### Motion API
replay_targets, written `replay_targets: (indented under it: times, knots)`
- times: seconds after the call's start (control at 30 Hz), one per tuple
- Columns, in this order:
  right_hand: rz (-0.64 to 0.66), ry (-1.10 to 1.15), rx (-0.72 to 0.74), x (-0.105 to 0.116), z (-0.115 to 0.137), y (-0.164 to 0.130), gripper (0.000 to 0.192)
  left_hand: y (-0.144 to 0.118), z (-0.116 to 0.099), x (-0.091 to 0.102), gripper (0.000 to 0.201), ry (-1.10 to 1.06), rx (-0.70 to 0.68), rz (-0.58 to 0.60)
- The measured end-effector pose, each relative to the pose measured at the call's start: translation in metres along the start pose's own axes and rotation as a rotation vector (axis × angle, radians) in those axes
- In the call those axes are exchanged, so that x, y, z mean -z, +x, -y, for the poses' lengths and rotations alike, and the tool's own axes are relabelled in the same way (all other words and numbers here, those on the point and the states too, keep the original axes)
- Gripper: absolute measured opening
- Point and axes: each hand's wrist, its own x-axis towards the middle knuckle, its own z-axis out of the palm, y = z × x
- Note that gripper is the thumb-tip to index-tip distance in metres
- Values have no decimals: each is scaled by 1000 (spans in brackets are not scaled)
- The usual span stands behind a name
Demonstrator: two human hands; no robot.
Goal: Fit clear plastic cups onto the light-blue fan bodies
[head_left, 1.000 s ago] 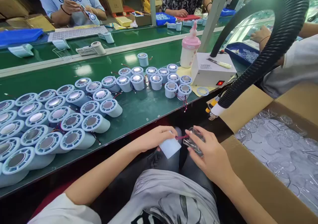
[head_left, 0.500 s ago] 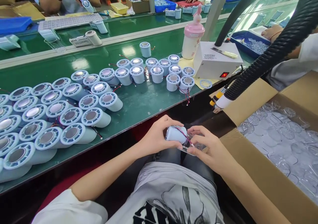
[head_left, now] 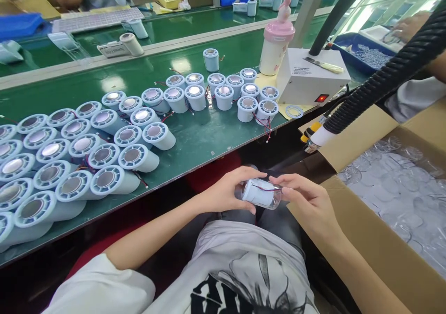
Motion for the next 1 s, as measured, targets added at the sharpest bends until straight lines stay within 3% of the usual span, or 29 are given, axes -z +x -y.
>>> replay_targets:
  times: [0.1,0.17,0.27,0.33,0.57,0.8,1.0]
  knots:
    - [39,143,-22,6,-1,4,19,0,-7,-3,76,-134,89,61]
    - [120,72,39,10,-2,5,5,-1,-11,-6,75,-229,148,17]
    - [208,-212,192,12,-3,2,31,-4,-16,-8,75,-341,233,-42]
    - [228,-287,220,13,-4,-1,37,-6,-19,-7,79,-337,258,-27]
    - [278,-28,38,15,-6,-7,38,-12,-26,-3,77,-147,50,14]
    - [352,113,-92,16,-1,-8,38,-14,-24,-2,77,-79,-27,56]
    - [330,255,-226,13,0,-7,39,-14,-25,-1,76,-46,-61,63]
